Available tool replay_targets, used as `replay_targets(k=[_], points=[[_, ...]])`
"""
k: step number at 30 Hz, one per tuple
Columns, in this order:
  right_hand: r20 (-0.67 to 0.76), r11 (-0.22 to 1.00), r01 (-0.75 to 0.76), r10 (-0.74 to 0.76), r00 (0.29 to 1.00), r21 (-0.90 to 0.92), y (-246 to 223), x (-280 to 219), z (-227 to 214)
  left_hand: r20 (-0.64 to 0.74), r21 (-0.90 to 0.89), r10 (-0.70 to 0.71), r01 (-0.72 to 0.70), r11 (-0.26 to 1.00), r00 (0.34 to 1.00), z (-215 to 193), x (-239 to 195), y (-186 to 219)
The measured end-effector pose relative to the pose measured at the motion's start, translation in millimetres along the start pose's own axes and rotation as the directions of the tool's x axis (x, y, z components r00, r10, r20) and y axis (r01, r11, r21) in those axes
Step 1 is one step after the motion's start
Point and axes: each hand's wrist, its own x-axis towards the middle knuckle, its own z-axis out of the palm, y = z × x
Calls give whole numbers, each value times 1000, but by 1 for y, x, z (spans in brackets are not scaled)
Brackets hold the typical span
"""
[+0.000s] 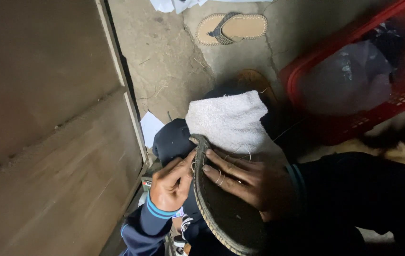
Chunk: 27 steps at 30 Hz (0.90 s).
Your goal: The person sits on the floor and sews a beige flip-flop sandal using a needle and white thread. They repeatedly push the needle through the sole and pull the thread to stitch the sandal while holding it against a white towel on their lap.
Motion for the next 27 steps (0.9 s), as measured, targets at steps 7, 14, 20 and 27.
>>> replay_targets(k=[7,14,20,27], points=[[-15,999,-44,44,999,-19,-2,1,0,58,-465,-218,220,857,974,6,2,0],[-78,989,20,-32,996,-149,-5,7,-8,-11,-105,4,-6,994,1000,2,6,5],[-113,991,3,-18,993,-134,-10,12,-10,53,-448,-195,198,872,979,8,3,-8],[-110,984,-31,11,994,-173,-14,14,-14,-40,-323,7,-19,946,999,2,16,-8]])
